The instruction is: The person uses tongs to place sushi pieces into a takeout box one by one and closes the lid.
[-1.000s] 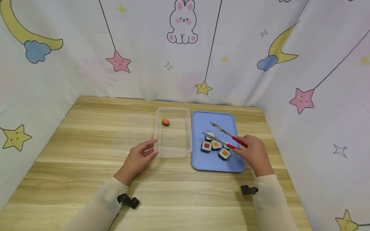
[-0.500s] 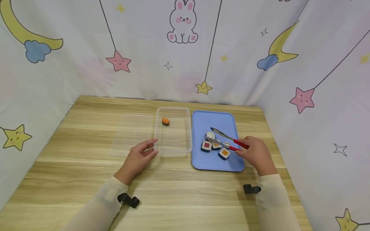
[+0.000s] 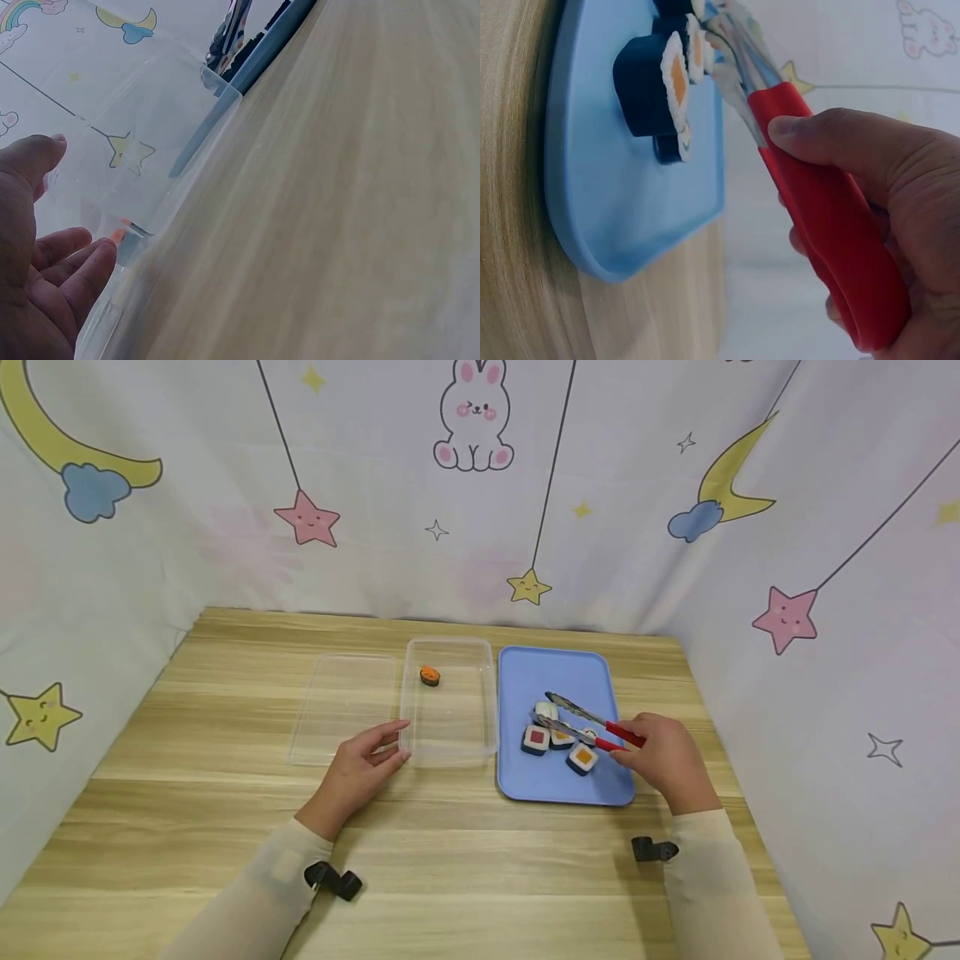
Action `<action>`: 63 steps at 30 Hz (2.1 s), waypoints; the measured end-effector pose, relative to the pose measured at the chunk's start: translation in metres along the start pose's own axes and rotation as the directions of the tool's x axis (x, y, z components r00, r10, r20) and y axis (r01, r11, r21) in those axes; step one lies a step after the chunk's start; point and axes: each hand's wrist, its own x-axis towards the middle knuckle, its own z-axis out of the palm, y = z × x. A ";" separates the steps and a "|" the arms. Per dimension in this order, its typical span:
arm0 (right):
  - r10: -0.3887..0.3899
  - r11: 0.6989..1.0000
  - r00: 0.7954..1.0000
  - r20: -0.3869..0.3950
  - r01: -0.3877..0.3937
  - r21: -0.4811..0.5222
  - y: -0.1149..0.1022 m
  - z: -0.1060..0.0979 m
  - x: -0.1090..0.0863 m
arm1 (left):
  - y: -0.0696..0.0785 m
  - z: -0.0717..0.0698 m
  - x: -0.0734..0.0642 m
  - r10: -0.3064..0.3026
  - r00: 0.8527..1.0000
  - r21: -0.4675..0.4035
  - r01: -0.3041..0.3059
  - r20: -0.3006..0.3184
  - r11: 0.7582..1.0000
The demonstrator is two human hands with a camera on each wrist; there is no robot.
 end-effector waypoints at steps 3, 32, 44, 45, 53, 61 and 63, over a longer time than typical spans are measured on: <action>-0.007 1.000 1.000 -0.017 0.007 0.011 0.002 0.002 -0.001 | 0.000 0.000 0.000 0.003 1.000 -0.002 -0.003 0.001 1.000; -0.063 0.996 0.991 -0.122 0.070 0.054 -0.002 -0.003 -0.002 | 0.000 -0.001 0.000 0.004 1.000 0.022 -0.004 0.004 1.000; -0.027 0.993 0.992 -0.122 0.041 0.114 -0.017 -0.013 0.009 | -0.002 -0.001 -0.001 0.009 1.000 0.010 -0.009 0.001 1.000; -0.032 0.992 0.992 -0.125 0.046 0.117 -0.019 -0.013 0.010 | -0.002 -0.001 -0.001 0.009 1.000 0.011 -0.009 0.001 1.000; -0.076 0.983 0.985 -0.157 0.101 0.156 -0.031 -0.016 0.023 | 0.000 -0.001 -0.001 0.007 1.000 0.003 -0.007 0.000 1.000; -0.014 0.995 0.999 -0.036 0.018 0.100 -0.033 -0.010 0.024 | 0.000 -0.002 0.000 0.001 1.000 0.024 -0.001 0.009 1.000; -0.001 0.996 1.000 -0.009 0.001 0.088 -0.031 -0.008 0.025 | 0.000 -0.002 0.000 0.000 1.000 0.024 0.000 0.007 1.000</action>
